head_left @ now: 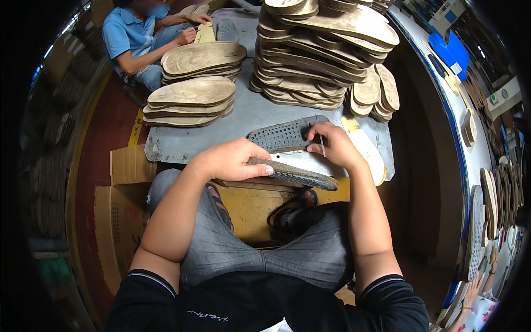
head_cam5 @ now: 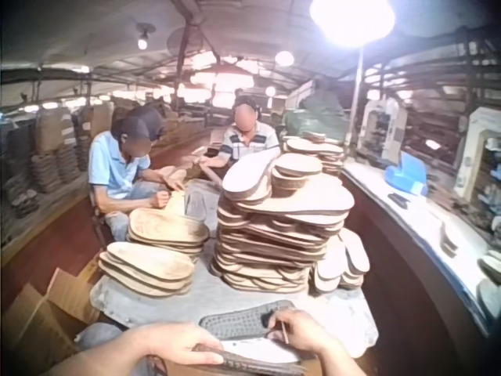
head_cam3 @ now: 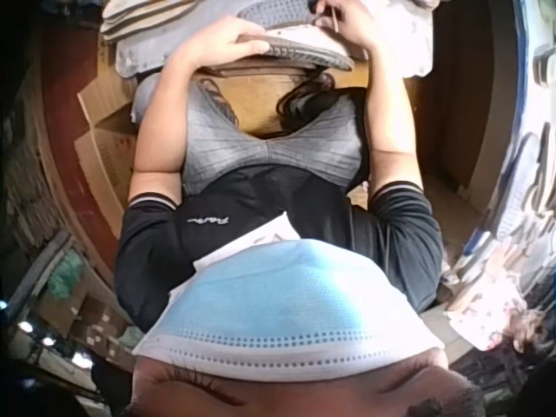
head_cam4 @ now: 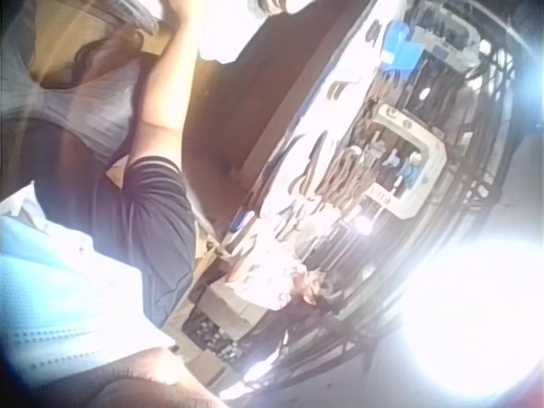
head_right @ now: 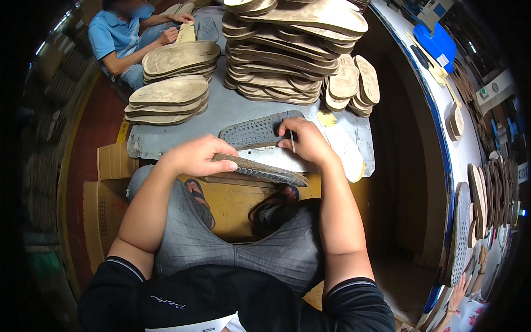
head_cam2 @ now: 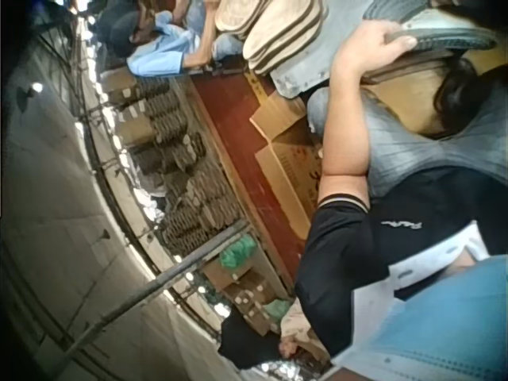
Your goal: The person sits on the floor and repeatedly picks up shoe sole components, aligns them, and presses them together by hand. Finished soles are placed into a nearby cardboard box.
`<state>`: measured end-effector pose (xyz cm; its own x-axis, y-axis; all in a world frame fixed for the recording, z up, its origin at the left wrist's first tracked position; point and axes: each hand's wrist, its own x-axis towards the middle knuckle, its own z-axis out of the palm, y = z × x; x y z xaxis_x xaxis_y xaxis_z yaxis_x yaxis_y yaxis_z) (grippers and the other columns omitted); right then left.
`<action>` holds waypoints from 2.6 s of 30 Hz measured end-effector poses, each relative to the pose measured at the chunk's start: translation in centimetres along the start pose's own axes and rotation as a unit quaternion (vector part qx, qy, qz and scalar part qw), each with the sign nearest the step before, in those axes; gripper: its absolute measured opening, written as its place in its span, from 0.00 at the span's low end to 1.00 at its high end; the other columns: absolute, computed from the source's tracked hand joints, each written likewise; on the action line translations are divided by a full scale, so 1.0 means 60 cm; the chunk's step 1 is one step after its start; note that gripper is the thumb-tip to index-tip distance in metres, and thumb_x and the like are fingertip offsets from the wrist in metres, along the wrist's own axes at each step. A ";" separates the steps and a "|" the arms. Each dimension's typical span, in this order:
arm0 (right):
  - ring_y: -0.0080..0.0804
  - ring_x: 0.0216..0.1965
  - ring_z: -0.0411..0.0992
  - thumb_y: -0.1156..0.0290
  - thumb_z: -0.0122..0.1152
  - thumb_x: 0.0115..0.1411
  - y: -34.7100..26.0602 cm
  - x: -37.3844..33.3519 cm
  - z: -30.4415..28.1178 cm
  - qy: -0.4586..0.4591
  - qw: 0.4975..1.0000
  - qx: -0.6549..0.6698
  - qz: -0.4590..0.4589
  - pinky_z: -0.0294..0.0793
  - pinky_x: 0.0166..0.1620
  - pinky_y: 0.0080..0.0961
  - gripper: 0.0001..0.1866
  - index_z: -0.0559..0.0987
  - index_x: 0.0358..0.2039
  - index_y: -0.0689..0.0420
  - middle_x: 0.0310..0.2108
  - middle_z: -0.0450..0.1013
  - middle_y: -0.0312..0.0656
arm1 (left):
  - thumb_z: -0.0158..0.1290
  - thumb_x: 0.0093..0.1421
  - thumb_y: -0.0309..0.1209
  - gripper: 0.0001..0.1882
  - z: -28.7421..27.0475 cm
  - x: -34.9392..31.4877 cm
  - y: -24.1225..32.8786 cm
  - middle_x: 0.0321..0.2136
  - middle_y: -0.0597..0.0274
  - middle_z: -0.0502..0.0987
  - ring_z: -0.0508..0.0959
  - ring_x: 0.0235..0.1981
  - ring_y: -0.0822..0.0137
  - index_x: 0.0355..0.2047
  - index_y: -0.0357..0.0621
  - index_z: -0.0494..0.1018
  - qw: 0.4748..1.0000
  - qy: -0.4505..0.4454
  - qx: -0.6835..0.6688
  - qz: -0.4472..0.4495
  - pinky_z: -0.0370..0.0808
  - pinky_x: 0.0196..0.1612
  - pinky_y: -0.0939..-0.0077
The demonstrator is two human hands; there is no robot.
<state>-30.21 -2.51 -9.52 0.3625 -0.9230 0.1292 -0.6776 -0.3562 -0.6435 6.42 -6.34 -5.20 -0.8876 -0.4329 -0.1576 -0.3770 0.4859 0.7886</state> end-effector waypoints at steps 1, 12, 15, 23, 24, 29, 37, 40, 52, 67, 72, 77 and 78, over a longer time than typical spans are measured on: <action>0.57 0.61 0.79 0.71 0.90 0.54 0.003 0.002 0.007 0.018 1.000 0.007 -0.010 0.79 0.62 0.49 0.23 0.84 0.46 0.55 0.59 0.87 0.44 | 0.64 0.79 0.45 0.23 0.003 0.003 0.005 0.41 0.42 0.89 0.88 0.42 0.51 0.56 0.34 0.87 1.000 -0.005 -0.001 -0.015 0.84 0.49 0.57; 0.49 0.59 0.78 0.56 0.92 0.56 -0.002 0.029 0.035 0.031 0.995 0.064 0.073 0.81 0.63 0.45 0.23 0.88 0.43 0.54 0.68 0.87 0.41 | 0.63 0.82 0.48 0.23 0.003 0.007 -0.024 0.33 0.50 0.87 0.82 0.36 0.62 0.51 0.35 0.87 0.998 0.036 -0.017 -0.041 0.81 0.45 0.59; 0.53 0.64 0.79 0.61 0.90 0.58 -0.009 0.019 0.014 0.045 0.996 0.013 0.071 0.82 0.66 0.44 0.21 0.87 0.44 0.54 0.71 0.85 0.46 | 0.62 0.83 0.45 0.22 -0.011 -0.016 -0.038 0.32 0.64 0.83 0.77 0.37 0.72 0.48 0.32 0.85 0.996 0.057 -0.062 -0.033 0.78 0.43 0.67; 0.61 0.73 0.74 0.66 0.93 0.49 0.021 -0.007 0.057 0.076 0.995 0.056 0.040 0.77 0.74 0.46 0.30 0.81 0.47 0.54 0.76 0.80 0.49 | 0.60 0.85 0.43 0.23 -0.072 -0.028 -0.069 0.31 0.75 0.74 0.68 0.36 0.80 0.36 0.37 0.80 0.969 0.187 -0.155 0.033 0.71 0.42 0.74; 0.60 0.72 0.74 0.67 0.94 0.47 0.018 -0.009 0.045 0.035 0.999 0.018 0.002 0.78 0.74 0.46 0.30 0.81 0.46 0.55 0.75 0.81 0.48 | 0.60 0.85 0.44 0.23 -0.067 -0.026 -0.079 0.32 0.74 0.78 0.71 0.38 0.80 0.39 0.35 0.83 0.958 0.223 -0.177 0.023 0.73 0.44 0.75; 0.54 0.70 0.76 0.71 0.95 0.44 -0.032 -0.026 0.000 -0.060 0.996 -0.033 0.056 0.80 0.71 0.47 0.29 0.80 0.40 0.55 0.73 0.82 0.41 | 0.67 0.80 0.42 0.20 -0.046 0.007 -0.075 0.38 0.62 0.89 0.84 0.35 0.74 0.48 0.31 0.87 0.942 0.249 -0.222 -0.026 0.82 0.42 0.73; 0.45 0.41 0.87 0.76 0.85 0.57 -0.042 -0.055 -0.054 -0.113 0.984 -0.055 0.130 0.84 0.45 0.40 0.15 0.84 0.39 0.57 0.38 0.89 0.45 | 0.71 0.77 0.39 0.21 -0.068 0.111 -0.106 0.41 0.53 0.92 0.92 0.32 0.63 0.57 0.30 0.85 0.929 0.190 -0.297 -0.107 0.90 0.32 0.69; 0.41 0.40 0.88 0.73 0.85 0.61 -0.065 -0.084 -0.117 -0.082 0.949 0.138 0.270 0.83 0.42 0.40 0.13 0.85 0.38 0.59 0.35 0.88 0.46 | 0.74 0.74 0.43 0.25 -0.069 0.150 -0.090 0.44 0.51 0.92 0.93 0.36 0.61 0.58 0.33 0.86 0.940 0.218 -0.205 -0.161 0.91 0.31 0.69; 0.35 0.44 0.89 0.66 0.84 0.69 0.018 -0.129 -0.157 0.161 0.942 -0.121 0.269 0.86 0.50 0.41 0.17 0.82 0.35 0.63 0.38 0.89 0.49 | 0.82 0.58 0.53 0.55 -0.011 0.118 -0.081 0.80 0.38 0.66 0.70 0.79 0.36 0.83 0.59 0.72 0.957 0.216 0.189 -0.036 0.73 0.80 0.46; 0.48 0.55 0.90 0.62 0.97 0.52 0.021 -0.186 -0.146 0.009 0.820 -0.142 0.555 0.89 0.57 0.43 0.38 0.84 0.54 0.73 0.52 0.89 0.64 | 0.61 0.63 0.81 0.60 0.066 0.059 -0.045 0.90 0.37 0.45 0.45 0.89 0.25 0.90 0.80 0.57 0.884 0.166 0.428 -0.084 0.53 0.81 0.08; 0.46 0.52 0.91 0.70 0.98 0.45 0.006 -0.168 -0.144 0.011 0.816 -0.184 0.548 0.90 0.54 0.41 0.41 0.81 0.54 0.76 0.50 0.88 0.64 | 0.49 0.71 0.81 0.48 0.011 0.115 -0.079 0.93 0.45 0.40 0.42 0.91 0.30 0.88 0.88 0.61 0.889 0.134 0.439 -0.009 0.49 0.81 0.07; 0.55 0.61 0.89 0.80 0.88 0.52 0.063 -0.187 -0.148 0.105 0.802 -0.184 0.558 0.89 0.61 0.46 0.34 0.83 0.59 0.68 0.58 0.88 0.62 | 0.56 0.70 0.78 0.48 0.007 0.124 -0.062 0.92 0.49 0.49 0.48 0.91 0.39 0.86 0.80 0.67 0.857 0.138 0.481 0.121 0.48 0.85 0.17; 0.56 0.62 0.87 0.81 0.85 0.54 0.076 -0.194 -0.152 0.122 0.794 -0.182 0.567 0.88 0.62 0.47 0.32 0.83 0.60 0.66 0.59 0.87 0.61 | 0.56 0.68 0.79 0.51 0.014 0.125 -0.063 0.91 0.50 0.51 0.49 0.91 0.40 0.86 0.76 0.68 0.864 0.107 0.469 0.149 0.49 0.85 0.19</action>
<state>-43.33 5.27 -7.07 -0.7178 -0.6650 -0.2063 -0.6354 0.7468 -0.1964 0.95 -10.79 -9.89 -0.9505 -0.2650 0.1621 -0.2789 0.9578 -0.0694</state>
